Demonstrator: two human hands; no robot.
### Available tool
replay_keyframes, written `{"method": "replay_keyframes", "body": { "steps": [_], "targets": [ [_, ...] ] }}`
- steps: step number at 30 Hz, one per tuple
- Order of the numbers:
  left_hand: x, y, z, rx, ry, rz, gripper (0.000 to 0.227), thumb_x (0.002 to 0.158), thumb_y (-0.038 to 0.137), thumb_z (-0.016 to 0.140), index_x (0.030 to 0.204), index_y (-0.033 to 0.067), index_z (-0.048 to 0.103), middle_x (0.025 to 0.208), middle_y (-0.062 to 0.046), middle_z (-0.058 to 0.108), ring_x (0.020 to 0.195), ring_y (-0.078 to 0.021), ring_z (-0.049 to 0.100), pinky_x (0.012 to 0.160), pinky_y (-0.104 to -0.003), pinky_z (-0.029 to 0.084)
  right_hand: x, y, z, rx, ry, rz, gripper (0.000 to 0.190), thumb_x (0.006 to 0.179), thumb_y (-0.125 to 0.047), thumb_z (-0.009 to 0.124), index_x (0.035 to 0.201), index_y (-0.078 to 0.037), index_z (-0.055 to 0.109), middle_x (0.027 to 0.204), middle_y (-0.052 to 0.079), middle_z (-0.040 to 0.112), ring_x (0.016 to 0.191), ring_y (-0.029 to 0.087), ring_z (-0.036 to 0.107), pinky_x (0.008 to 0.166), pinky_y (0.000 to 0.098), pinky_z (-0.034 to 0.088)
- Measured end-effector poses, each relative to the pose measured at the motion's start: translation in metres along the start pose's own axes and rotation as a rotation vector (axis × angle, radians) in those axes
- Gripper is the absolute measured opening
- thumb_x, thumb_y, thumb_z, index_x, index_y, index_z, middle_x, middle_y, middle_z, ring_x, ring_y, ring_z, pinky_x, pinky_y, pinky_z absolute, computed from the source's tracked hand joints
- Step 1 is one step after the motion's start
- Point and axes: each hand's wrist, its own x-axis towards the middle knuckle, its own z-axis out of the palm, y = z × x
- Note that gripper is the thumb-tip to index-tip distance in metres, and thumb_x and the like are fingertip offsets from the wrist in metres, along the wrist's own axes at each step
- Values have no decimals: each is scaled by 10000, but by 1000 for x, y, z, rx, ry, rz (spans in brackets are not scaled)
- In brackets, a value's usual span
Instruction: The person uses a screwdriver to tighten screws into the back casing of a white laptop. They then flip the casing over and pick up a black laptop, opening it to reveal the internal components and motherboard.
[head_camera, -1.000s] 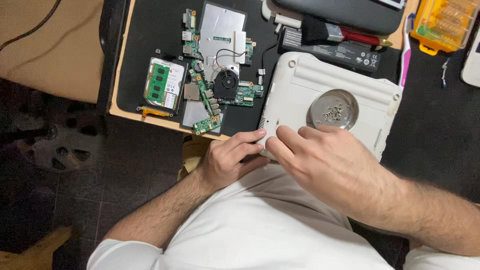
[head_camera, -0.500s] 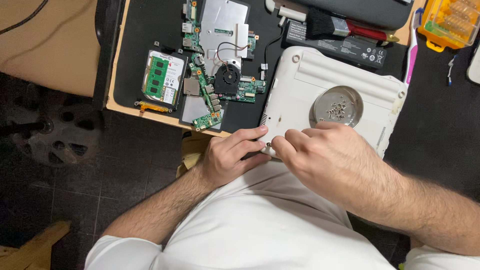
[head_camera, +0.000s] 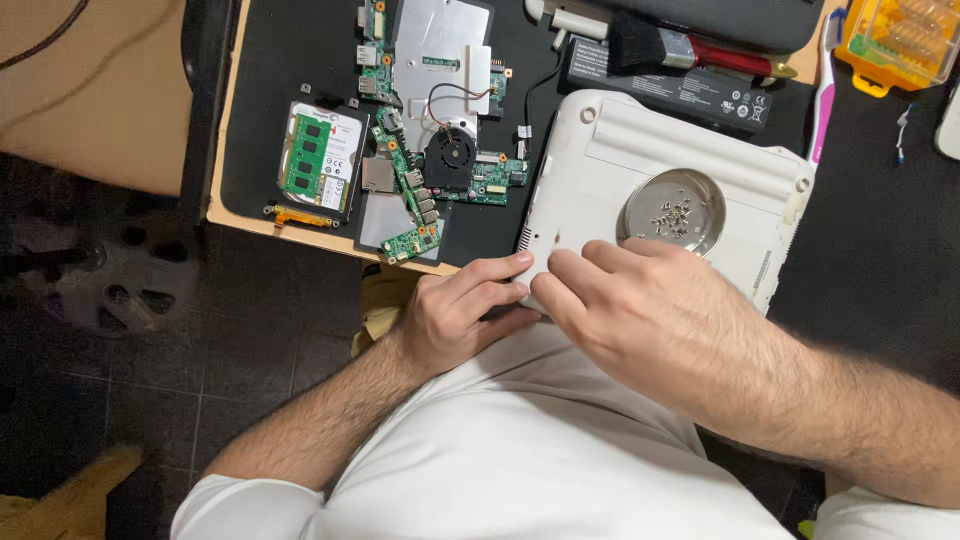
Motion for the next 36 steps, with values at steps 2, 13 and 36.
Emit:
{"method": "replay_keyframes", "body": {
  "steps": [2, 13, 36],
  "targets": [
    [1, -1, 1, 8, 6, 0, 313, 1116, 239, 1021, 1257, 40, 825, 1548, -165, 814, 1146, -239, 943, 845, -371, 779, -1, -1, 6, 23, -28, 13, 144, 1147, -145, 689, 1051, -214, 607, 858, -40, 646, 689, 221, 716, 632, 404, 544],
    [2, 1, 0, 19, 3, 4, 320, 1124, 217, 1027, 1322, 31, 857, 1590, -142, 789, 1166, -242, 943, 878, -385, 791, 3, -4, 3, -73, -69, 43, 107, 1182, -306, 714, 1205, -232, 640, 994, -32, 623, 690, 177, 692, 538, 390, 573],
    [25, 23, -15, 207, -81, 80, 273, 1137, 250, 944, 1304, 46, 873, 1500, -215, 836, 1143, -248, 934, 891, -338, 760, -60, -11, 6, 682, 342, 241, 219, 1160, -339, 857, 1121, -165, 730, 901, -34, 835, 602, 292, 672, 600, 460, 528]
  ]
}}
